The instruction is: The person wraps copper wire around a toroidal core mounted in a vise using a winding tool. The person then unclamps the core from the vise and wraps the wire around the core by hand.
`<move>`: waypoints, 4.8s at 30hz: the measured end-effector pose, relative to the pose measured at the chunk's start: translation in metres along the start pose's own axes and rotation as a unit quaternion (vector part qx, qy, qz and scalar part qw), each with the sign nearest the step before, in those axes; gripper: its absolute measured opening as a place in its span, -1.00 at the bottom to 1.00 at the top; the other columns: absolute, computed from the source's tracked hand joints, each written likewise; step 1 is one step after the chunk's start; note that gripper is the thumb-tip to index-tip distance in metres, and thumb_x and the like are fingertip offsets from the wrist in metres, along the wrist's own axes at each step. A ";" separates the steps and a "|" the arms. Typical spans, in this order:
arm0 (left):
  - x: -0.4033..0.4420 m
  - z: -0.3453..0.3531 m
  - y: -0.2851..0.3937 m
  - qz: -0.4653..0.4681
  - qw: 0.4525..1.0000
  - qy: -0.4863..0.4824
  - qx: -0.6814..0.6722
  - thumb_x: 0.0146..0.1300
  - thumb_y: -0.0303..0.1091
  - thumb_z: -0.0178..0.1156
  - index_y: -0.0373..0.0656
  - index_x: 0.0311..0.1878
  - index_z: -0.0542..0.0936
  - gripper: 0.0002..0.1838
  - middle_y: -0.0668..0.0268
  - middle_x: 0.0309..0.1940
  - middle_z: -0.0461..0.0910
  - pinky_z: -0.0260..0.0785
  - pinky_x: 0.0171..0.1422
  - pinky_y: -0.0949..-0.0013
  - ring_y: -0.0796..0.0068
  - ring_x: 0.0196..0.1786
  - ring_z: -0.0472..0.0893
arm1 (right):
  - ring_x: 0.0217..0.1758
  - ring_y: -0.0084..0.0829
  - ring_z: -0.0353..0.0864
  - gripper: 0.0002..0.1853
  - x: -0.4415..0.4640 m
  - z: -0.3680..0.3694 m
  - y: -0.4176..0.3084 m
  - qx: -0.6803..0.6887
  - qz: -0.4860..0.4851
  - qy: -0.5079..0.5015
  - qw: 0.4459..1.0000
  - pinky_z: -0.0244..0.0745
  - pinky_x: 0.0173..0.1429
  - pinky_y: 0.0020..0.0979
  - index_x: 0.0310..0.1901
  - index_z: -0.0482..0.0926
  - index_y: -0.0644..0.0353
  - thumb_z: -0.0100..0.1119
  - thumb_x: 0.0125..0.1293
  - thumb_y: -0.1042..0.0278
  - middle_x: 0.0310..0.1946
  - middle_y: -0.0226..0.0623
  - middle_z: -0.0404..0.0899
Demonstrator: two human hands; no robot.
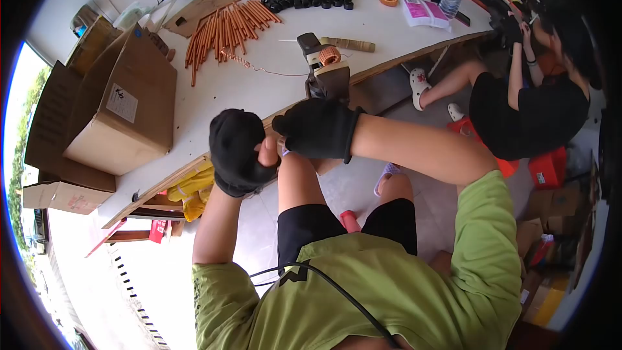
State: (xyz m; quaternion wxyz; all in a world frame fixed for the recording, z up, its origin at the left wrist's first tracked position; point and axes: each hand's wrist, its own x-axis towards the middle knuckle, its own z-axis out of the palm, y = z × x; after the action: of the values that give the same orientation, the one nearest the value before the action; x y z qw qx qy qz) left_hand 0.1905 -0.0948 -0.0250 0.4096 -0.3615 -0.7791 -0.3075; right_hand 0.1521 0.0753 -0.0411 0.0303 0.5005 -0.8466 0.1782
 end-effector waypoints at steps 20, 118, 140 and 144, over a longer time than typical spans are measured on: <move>0.071 0.111 -0.048 -0.140 0.927 -0.185 -0.294 -0.04 -0.30 0.25 -0.15 -0.31 0.56 -0.79 0.25 -0.39 0.57 0.36 -0.07 0.33 0.31 -0.26 0.55 | -0.44 -0.43 0.56 -0.71 0.006 -0.040 -0.003 0.224 0.086 0.025 0.970 0.42 -0.21 -0.41 -0.46 0.61 0.22 0.07 0.24 0.19 -0.57 -0.27 0.58; 0.033 0.142 0.016 -0.024 0.983 0.145 -0.108 -0.11 -0.35 0.12 -0.06 -0.50 0.54 -0.94 0.35 -0.45 0.49 0.28 0.14 0.32 0.37 -0.18 0.50 | -0.45 -0.54 0.43 -0.83 -0.080 -0.077 0.019 0.331 0.411 0.395 0.752 0.35 -0.37 -0.53 -0.17 0.40 0.18 0.06 0.19 0.44 -0.43 -0.37 0.44; 0.030 0.121 0.020 -0.035 0.985 0.119 -0.121 0.01 -0.28 0.12 -0.03 -0.34 0.55 -0.87 0.35 -0.42 0.54 0.33 -0.47 0.40 0.44 -0.46 0.51 | -0.32 -0.34 0.49 -0.74 -0.132 -0.030 0.041 0.256 0.413 0.416 0.769 0.39 -0.25 -0.36 -0.04 0.40 0.09 0.03 0.23 0.31 -0.36 -0.23 0.44; 0.024 0.116 0.023 0.002 0.986 0.145 -0.077 -0.01 -0.37 0.13 -0.05 -0.23 0.55 -0.79 0.33 -0.34 0.53 0.39 -0.29 0.39 0.39 -0.32 0.52 | -0.30 -0.30 0.50 -0.72 -0.143 -0.018 0.059 0.093 0.361 0.386 0.844 0.40 -0.22 -0.33 -0.02 0.40 0.08 0.03 0.24 0.28 -0.34 -0.20 0.44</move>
State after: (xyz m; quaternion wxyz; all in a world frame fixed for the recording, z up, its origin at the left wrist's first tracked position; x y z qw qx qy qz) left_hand 0.1509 0.0153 -0.0553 0.4900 -0.3445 -0.6848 -0.4151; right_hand 0.1703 0.2267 -0.0726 0.2419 0.0507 -0.8668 0.4331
